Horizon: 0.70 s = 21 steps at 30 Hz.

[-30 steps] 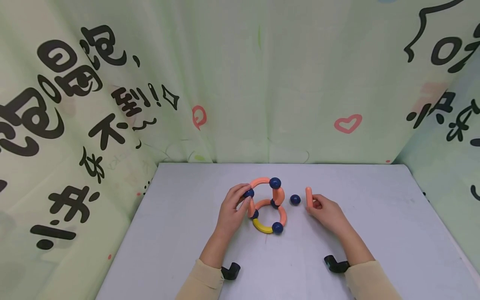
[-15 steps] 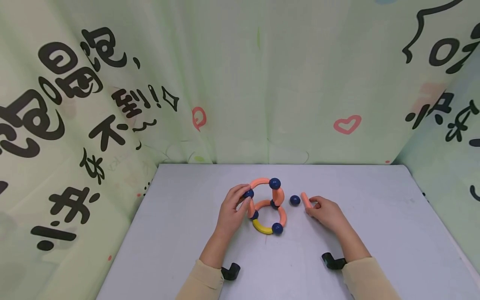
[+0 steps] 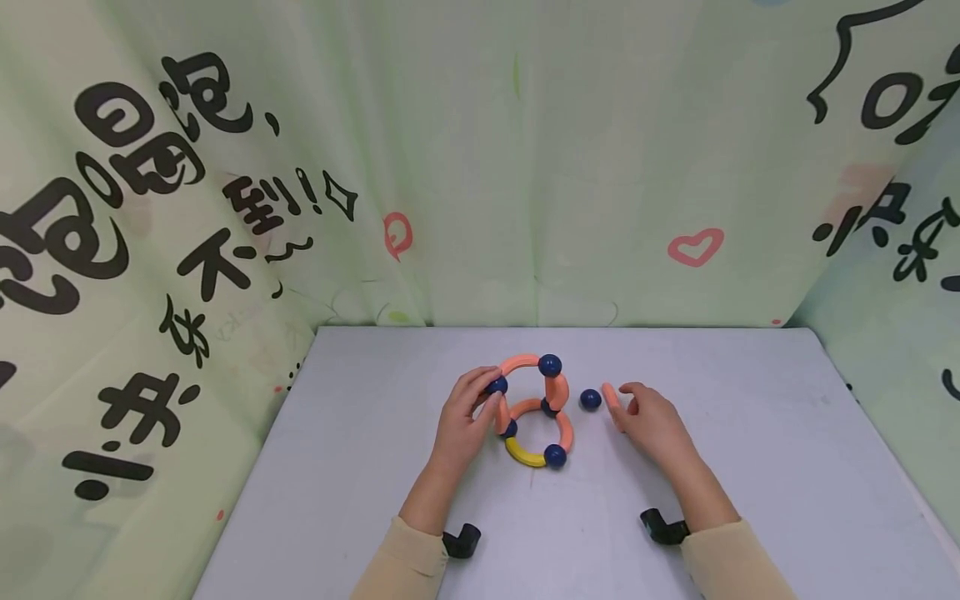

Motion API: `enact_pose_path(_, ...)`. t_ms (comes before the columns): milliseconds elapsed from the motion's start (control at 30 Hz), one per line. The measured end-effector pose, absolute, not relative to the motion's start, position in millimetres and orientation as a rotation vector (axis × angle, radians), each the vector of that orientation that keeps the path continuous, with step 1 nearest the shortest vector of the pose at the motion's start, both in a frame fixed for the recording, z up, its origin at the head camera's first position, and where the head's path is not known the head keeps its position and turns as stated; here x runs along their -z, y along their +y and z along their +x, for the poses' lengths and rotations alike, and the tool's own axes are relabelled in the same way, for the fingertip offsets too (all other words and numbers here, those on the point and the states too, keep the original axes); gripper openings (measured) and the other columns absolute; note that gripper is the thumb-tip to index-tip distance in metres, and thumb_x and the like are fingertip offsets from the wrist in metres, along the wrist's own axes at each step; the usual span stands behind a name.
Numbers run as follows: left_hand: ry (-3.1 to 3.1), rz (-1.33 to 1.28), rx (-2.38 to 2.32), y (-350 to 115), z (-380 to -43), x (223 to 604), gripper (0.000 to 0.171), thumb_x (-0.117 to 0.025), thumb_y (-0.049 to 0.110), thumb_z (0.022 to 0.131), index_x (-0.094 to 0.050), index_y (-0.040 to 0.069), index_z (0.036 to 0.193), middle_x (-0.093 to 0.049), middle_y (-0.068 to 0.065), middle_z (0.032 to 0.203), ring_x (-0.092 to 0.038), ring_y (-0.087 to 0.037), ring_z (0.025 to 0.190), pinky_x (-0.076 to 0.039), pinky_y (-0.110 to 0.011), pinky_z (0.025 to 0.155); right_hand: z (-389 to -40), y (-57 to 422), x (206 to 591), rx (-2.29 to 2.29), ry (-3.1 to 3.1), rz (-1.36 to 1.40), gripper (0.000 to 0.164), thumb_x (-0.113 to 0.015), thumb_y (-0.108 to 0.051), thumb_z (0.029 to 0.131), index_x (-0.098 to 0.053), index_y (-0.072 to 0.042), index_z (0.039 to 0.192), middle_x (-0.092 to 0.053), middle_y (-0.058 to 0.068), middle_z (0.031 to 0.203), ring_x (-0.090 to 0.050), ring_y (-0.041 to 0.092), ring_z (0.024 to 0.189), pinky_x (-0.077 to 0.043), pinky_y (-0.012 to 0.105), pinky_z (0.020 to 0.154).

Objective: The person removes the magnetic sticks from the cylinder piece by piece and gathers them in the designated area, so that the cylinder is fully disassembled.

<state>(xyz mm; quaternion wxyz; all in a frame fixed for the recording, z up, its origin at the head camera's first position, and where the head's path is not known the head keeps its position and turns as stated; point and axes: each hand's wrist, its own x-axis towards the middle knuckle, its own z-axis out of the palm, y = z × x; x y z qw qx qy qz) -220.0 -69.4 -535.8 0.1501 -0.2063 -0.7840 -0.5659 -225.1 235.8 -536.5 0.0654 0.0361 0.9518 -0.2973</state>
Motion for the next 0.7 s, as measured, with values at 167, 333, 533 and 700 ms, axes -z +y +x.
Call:
enact_pose_path(167, -2.266, -0.544, 1.680, -67, -218, 531, 0.038, -0.062, 0.012, 0.098, -0.058, 0.015, 0.136, -0.055, -0.004, 0.136, -0.060, -0.020, 0.119, -0.050, -0.035, 0.102, -217, 219, 527, 0.969, 2.918, -0.078, 0.036, -0.066, -0.026, 0.094, -0.062, -0.003, 0.121, -0.059, 0.007, 0.088, -0.051, 0.020, 0.078, -0.041, 0.029, 0.064)
enact_pose_path(333, -2.294, -0.505, 1.716, -64, -215, 525, 0.039, -0.061, 0.005, 0.097, -0.055, 0.006, 0.136, -0.055, -0.013, 0.135, -0.060, -0.028, 0.118, -0.050, -0.040, 0.102, -207, 200, 532, 1.067, 2.792, -0.128, 0.036, -0.066, -0.029, 0.094, -0.063, -0.009, 0.124, -0.066, 0.006, 0.102, -0.055, 0.018, 0.081, -0.047, 0.028, 0.067)
enact_pose_path(533, -2.321, -0.458, 1.774, -65, -216, 528, 0.040, -0.061, 0.007, 0.097, -0.054, 0.008, 0.137, -0.054, -0.014, 0.134, -0.061, -0.030, 0.115, -0.051, -0.042, 0.101, -200, 185, 543, 1.090, 2.761, -0.122, 0.047, -0.065, -0.037, 0.095, -0.057, -0.013, 0.134, -0.064, 0.010, 0.126, -0.059, 0.015, 0.083, -0.050, 0.028, 0.068)
enact_pose_path(700, -2.338, -0.417, 1.836, -68, -217, 532, 0.041, -0.063, 0.019, 0.098, -0.055, 0.022, 0.137, -0.056, -0.003, 0.132, -0.062, -0.020, 0.114, -0.052, -0.034, 0.100, -202, 181, 534, 1.257, 2.786, -0.067, 0.051, -0.061, -0.033, 0.098, -0.047, -0.016, 0.143, -0.060, 0.011, 0.134, -0.059, 0.014, 0.078, -0.049, 0.027, 0.064)
